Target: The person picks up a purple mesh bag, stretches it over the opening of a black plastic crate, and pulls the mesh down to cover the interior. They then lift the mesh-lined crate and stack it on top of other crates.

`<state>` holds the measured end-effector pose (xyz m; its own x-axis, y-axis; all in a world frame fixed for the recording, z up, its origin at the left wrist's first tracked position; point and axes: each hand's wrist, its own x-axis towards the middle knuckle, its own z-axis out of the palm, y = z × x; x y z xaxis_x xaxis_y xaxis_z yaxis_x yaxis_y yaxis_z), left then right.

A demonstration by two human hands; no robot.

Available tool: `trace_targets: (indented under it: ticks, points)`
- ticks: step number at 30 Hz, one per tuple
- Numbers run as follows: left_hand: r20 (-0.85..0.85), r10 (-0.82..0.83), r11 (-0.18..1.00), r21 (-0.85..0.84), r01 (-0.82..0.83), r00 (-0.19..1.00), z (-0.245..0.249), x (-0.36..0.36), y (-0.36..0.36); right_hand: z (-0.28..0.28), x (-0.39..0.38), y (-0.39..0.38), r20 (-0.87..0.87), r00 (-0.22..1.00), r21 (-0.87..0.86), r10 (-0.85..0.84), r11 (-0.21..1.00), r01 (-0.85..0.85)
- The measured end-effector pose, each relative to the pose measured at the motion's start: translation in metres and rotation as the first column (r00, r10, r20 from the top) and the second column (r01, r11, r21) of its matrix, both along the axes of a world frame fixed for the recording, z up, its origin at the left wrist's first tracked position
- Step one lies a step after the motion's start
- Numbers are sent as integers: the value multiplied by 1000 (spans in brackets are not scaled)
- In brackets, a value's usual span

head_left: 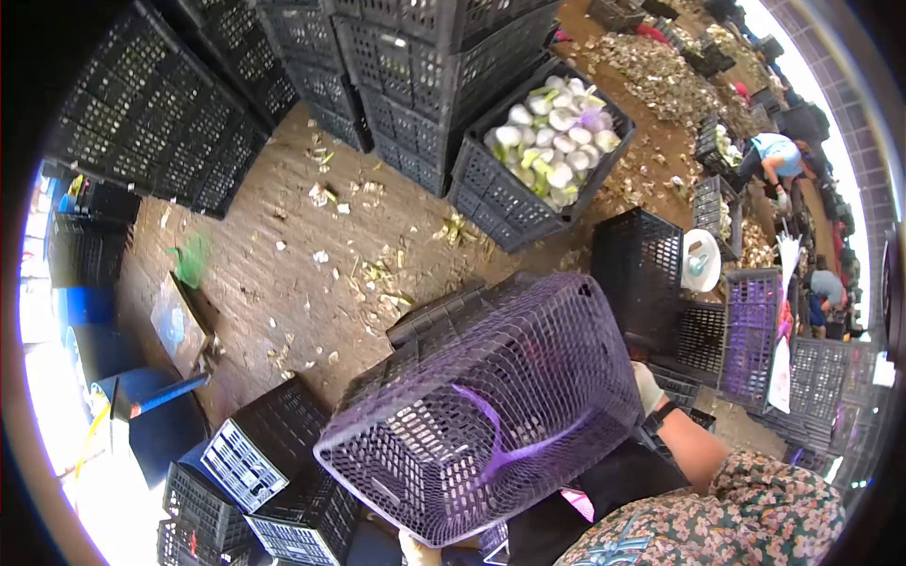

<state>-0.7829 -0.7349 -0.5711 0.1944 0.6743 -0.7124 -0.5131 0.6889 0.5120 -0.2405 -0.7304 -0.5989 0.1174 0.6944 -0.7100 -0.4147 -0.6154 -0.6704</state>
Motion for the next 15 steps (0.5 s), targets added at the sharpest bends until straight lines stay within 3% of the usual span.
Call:
trace_targets:
  ticks: [1, 2, 3, 5, 6, 7, 9, 11, 12, 13, 14, 15]
  points:
    - [-92, 17, 998, -58, -22, 996, -2, 14, 6, 28, -15, 14, 247, 966, 22, 73, 996, -81]
    - [-52, 94, 986, -132, -100, 994, -9, 21, 9, 52, -27, 35, -189, 898, -140, -396, 917, 375]
    - [-18, 178, 962, -206, -178, 984, -13, 28, 14, 26, -14, 20, -148, 934, -145, -324, 942, 304]
    - [-36, 154, 953, -258, -158, 987, -2, 36, 35, -17, -2, 0, -223, 827, -238, -517, 851, 468]
    - [14, 279, 918, -297, -262, 960, 8, 41, 50, -18, 2, -6, -229, 830, -243, -509, 855, 458]
    - [57, 400, 869, -340, -359, 915, 16, 41, 56, -18, 5, -13, -181, 854, -263, -488, 861, 436]
    - [-380, 208, 946, -155, -284, 901, 10, 22, 51, -17, 12, -14, -92, 897, -292, -433, 873, 391]
    - [-730, 31, 982, -104, -155, 682, -46, -33, 25, -19, 13, 2, -8, 929, -305, -371, 886, 351]
    - [-848, -50, 985, -130, -116, 527, -36, -40, 54, -1, 12, 22, 122, 978, -268, -171, 943, 199]
    - [-794, 126, 942, -92, -323, 594, -26, -43, 81, 18, 18, 45, 261, 965, -248, 30, 968, 37]
    - [-736, -7, 965, -183, -189, 677, -2, -50, 115, 26, 27, 75, 465, 873, -279, 145, 960, -11]
    - [-468, 101, 976, -123, -178, 878, 40, -27, 160, 36, 37, 103, 637, 727, -327, 256, 944, -47]
